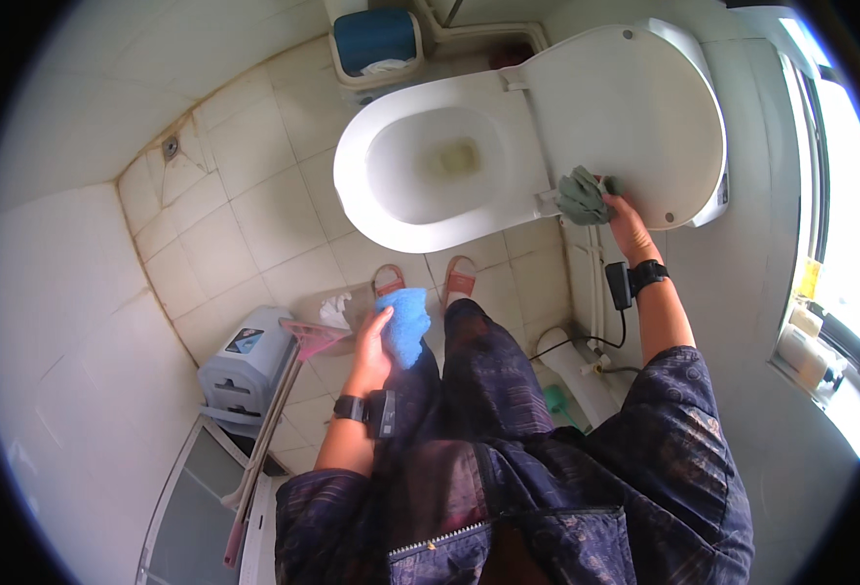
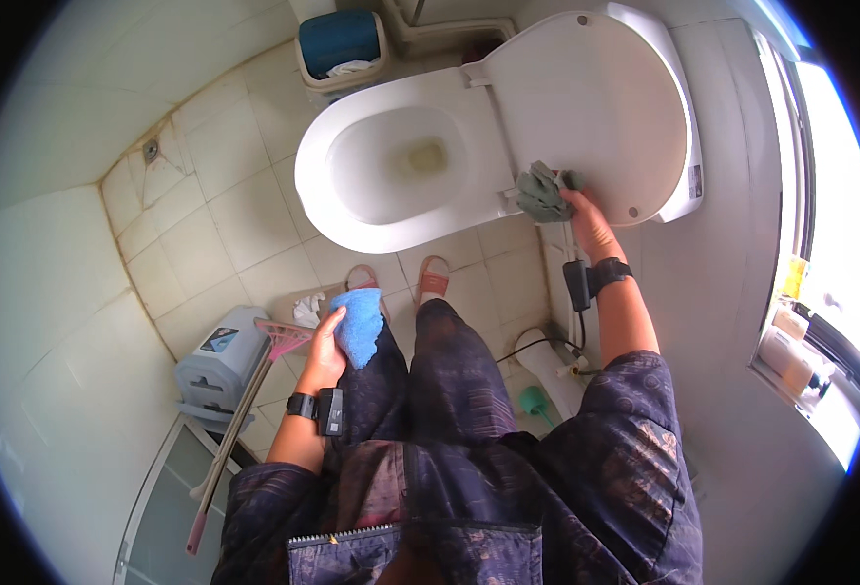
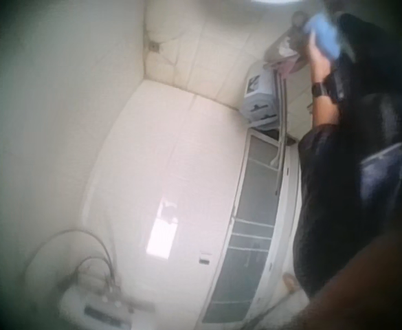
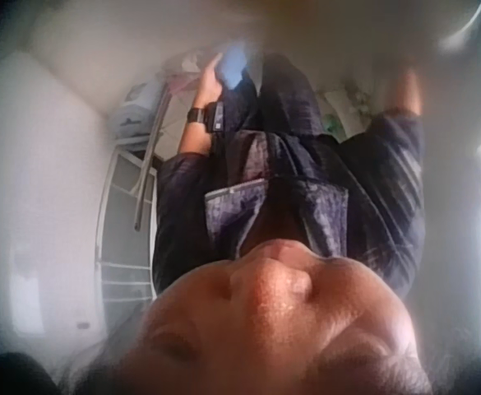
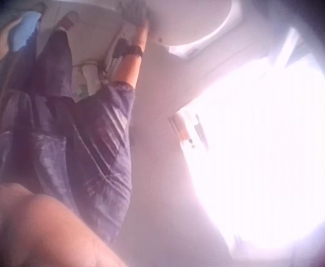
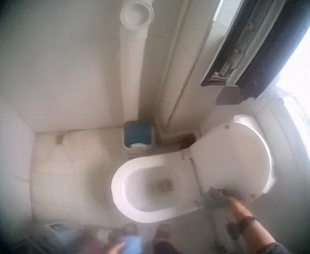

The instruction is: The person cleans the toilet lid and the bathroom window using cloths, then wipes the rim of the toilet bowl.

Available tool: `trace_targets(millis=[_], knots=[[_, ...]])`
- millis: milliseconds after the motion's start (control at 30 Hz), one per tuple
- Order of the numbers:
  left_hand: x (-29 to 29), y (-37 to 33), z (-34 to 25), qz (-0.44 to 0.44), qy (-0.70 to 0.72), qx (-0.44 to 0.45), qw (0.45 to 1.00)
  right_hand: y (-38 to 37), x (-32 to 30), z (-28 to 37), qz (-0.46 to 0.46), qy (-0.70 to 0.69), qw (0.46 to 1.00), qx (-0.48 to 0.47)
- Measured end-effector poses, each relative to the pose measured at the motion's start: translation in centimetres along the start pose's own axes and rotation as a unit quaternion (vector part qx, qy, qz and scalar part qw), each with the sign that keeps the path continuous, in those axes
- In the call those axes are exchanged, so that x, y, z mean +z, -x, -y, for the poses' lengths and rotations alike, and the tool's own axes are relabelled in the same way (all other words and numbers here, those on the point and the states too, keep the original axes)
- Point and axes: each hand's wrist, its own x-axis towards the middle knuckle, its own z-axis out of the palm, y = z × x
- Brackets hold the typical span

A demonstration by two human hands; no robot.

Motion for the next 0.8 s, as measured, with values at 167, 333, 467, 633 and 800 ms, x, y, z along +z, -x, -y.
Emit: trace_targets(millis=[167,333,467,633,800], knots=[[-1.0,1.2,1.2,0.011,-0.007,-0.010,1.000,-1.1,-0.5,-3.5,-0.073,0.144,0.987,-0.002],[-2.4,2.3,3.1,-0.015,0.006,-0.053,0.998,-4.2,1.9,-5.7,-0.125,0.223,0.963,-0.081],[-4.3,3.1,4.7,-0.051,0.002,-0.055,0.997,-7.2,5.7,-4.5,-0.177,0.443,0.858,-0.193],[-4.5,3.4,5.8,-0.039,0.070,-0.104,0.991,-10.1,3.8,-12.1,-0.019,0.595,0.768,-0.235],[-5.5,4.1,6.3,-0.047,0.073,-0.106,0.991,-5.8,7.5,-16.9,-0.052,0.654,0.725,-0.211]])
